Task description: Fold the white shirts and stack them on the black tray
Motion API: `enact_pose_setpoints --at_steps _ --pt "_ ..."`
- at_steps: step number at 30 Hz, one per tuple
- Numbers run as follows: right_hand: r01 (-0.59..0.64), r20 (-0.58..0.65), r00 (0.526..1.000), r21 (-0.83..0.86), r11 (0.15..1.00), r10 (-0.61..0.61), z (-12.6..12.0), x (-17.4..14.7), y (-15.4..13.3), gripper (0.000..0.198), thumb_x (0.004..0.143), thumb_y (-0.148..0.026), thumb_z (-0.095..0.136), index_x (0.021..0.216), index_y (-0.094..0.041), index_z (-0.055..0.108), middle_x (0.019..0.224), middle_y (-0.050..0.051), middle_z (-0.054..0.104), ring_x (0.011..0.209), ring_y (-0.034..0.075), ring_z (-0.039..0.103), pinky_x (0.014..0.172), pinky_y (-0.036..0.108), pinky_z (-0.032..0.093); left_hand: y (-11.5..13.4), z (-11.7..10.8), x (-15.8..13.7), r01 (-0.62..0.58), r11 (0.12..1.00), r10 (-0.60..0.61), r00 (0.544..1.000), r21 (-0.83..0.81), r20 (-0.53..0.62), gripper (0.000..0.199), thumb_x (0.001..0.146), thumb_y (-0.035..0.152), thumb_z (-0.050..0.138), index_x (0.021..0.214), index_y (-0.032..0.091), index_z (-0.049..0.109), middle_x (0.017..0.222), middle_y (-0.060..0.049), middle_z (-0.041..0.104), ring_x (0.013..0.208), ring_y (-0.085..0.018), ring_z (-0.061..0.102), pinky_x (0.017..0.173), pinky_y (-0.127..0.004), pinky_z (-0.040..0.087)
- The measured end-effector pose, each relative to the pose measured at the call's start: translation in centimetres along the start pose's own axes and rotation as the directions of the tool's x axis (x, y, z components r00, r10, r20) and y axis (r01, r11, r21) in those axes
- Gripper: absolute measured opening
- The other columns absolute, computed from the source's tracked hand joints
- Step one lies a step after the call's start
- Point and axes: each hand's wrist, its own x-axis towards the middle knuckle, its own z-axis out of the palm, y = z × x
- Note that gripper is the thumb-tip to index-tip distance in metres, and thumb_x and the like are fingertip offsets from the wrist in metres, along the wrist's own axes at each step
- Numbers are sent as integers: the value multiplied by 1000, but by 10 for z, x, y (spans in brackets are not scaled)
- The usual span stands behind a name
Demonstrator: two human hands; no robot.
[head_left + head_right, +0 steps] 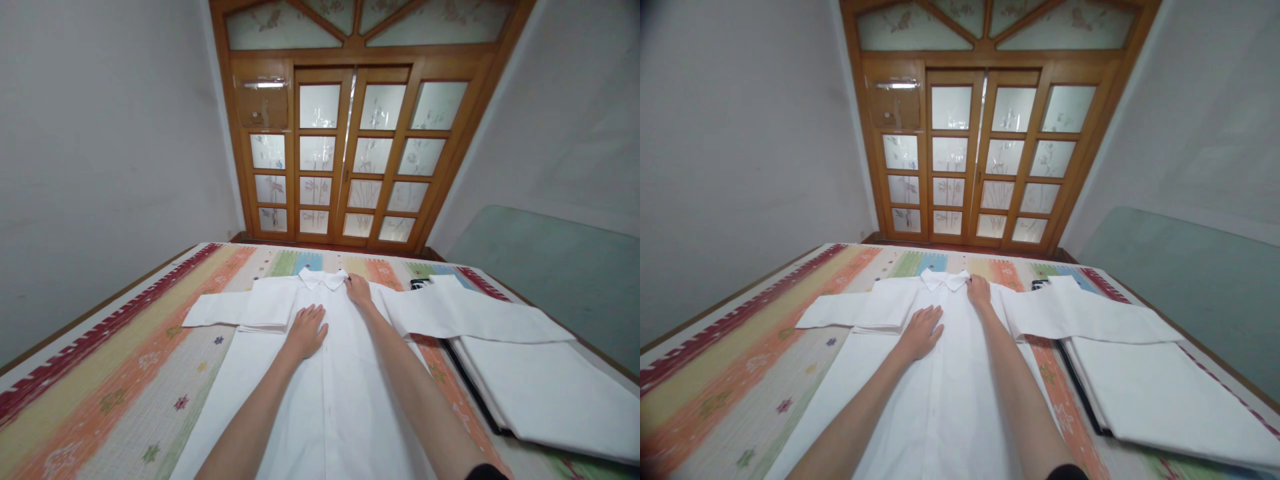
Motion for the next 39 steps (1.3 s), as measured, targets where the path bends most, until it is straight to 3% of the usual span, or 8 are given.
enact_pose_setpoints --at_steps 4,10,17,23,33,39 --pt "0 29 1000 -30 1000 1 3 1 -1 43 99 -30 28 124 -10 57 125 17 60 117 25 52 95 31 34 -1 1 1 7 1000 -7 1000 0 14 46 94 35 35 135 19 47 144 -8 48 138 -23 35 114 -42 25" --pt "9 100 995 -82 997 -1 9 -10 -6 57 98 -33 26 144 1 32 153 19 25 142 28 20 112 38 14 -2 0 4 41 999 -41 998 -6 37 48 95 33 31 138 15 44 146 -10 44 139 -22 33 115 -40 24" --pt "115 247 966 -130 985 -80 1 -36 -4 65 98 -43 16 151 -6 16 158 13 10 145 27 9 114 42 8 1 -2 4 60 995 -63 997 82 44 49 96 33 28 139 15 42 147 -9 43 140 -21 31 115 -40 25" --pt "199 278 948 -128 972 -157 -11 -71 -8 64 98 -45 16 151 -9 20 158 11 12 145 28 9 114 44 9 5 -7 5 123 986 -133 987 115 89 50 96 33 26 142 17 40 150 -6 39 141 -23 28 116 -44 22" --pt "278 168 951 -96 956 -260 -22 -148 -11 59 99 -43 23 148 -11 29 155 12 24 143 29 17 114 45 14 7 -10 2 165 977 -180 978 137 103 53 96 35 24 145 18 36 152 -6 34 142 -26 25 115 -49 20" --pt "356 139 929 -82 931 -343 -33 -185 -5 57 99 -42 28 147 -12 32 154 12 25 143 30 19 114 47 18 5 -11 -11 93 983 -114 985 158 131 55 96 35 23 146 15 35 153 -8 30 143 -28 22 114 -51 21"
